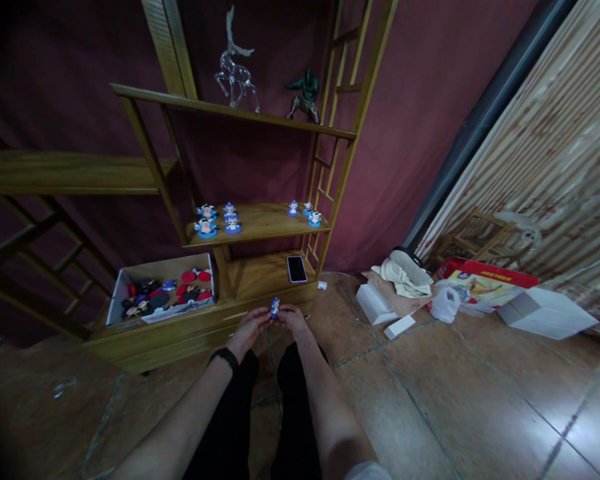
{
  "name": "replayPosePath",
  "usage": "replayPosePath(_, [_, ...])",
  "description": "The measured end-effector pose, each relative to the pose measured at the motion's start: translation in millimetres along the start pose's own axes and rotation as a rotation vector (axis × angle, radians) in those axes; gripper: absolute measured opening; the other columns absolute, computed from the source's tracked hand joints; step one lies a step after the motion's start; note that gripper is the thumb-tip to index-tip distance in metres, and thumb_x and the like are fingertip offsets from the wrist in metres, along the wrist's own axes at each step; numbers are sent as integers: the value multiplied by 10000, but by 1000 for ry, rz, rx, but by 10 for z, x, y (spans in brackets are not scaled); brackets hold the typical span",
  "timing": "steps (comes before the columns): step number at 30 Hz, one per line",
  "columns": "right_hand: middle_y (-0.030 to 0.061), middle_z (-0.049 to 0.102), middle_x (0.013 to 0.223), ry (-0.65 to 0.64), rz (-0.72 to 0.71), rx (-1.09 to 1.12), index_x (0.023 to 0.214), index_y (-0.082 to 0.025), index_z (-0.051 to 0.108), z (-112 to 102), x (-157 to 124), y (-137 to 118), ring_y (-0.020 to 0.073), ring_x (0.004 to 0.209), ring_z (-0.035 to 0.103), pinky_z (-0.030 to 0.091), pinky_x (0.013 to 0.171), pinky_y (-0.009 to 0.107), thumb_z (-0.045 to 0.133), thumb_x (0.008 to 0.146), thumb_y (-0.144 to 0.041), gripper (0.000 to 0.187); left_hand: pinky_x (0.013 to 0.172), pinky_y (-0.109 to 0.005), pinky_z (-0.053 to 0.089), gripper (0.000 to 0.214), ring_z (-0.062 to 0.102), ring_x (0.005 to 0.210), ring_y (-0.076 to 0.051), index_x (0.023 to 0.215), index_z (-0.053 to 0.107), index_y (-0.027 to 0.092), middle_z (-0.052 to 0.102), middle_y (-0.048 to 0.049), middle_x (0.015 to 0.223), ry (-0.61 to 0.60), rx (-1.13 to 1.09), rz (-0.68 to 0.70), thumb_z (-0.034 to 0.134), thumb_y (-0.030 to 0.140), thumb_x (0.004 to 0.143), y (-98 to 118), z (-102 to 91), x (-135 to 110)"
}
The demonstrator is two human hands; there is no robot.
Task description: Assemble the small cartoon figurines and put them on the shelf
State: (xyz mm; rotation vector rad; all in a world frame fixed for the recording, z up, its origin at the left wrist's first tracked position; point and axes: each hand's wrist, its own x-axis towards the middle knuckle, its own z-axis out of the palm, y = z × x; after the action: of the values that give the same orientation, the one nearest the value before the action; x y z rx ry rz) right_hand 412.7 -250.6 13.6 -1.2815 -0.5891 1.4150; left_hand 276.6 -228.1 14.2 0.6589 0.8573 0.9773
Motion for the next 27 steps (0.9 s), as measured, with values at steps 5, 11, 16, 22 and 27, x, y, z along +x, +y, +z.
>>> replayPosePath(5, [2, 686, 694, 12, 6, 2, 763, -184, 617, 5, -16, -18, 161, 631, 650, 497, 646, 296, 825, 457, -292, 386, 666, -245, 505, 282, 651, 655, -135, 832, 641, 146, 693, -42, 732, 39, 16, 52, 768, 54, 598, -7, 5, -12])
replayPosePath(11, [3, 677, 681, 26, -4, 14, 702, -185, 598, 14, -22, -30, 150, 619, 641, 497, 634, 286, 816, 475, -303, 336, 658, -251, 486, 247, 644, 656, -143, 783, 643, 134, 686, -50, 735, 61, 21, 52, 767, 74, 578, -23, -6, 11])
replayPosePath(16, [-7, 663, 642, 24, -11, 29, 660, -186, 578, 29, -30, -36, 144, 582, 629, 504, 620, 292, 820, 477, -274, 316, 599, -228, 447, 224, 614, 599, -127, 770, 675, 127, 684, -53, 702, 90, 47, 90, 778, 154, 572, -20, -18, 23])
replayPosePath(22, [-25, 620, 574, 35, -16, 23, 648, -185, 582, 48, -22, -41, 126, 540, 595, 511, 619, 295, 801, 510, -268, 271, 617, -237, 460, 215, 628, 638, -137, 801, 691, 144, 701, -54, 743, 100, 54, 92, 766, 186, 604, -25, -35, 9])
replayPosePath(27, [-52, 590, 544, 41, -36, -7, 647, -191, 582, 42, -28, -34, 105, 514, 563, 489, 596, 261, 786, 511, -290, 264, 660, -246, 470, 274, 645, 689, -153, 830, 691, 127, 710, -70, 786, 8, 38, 47, 772, 140, 569, -42, -35, 28])
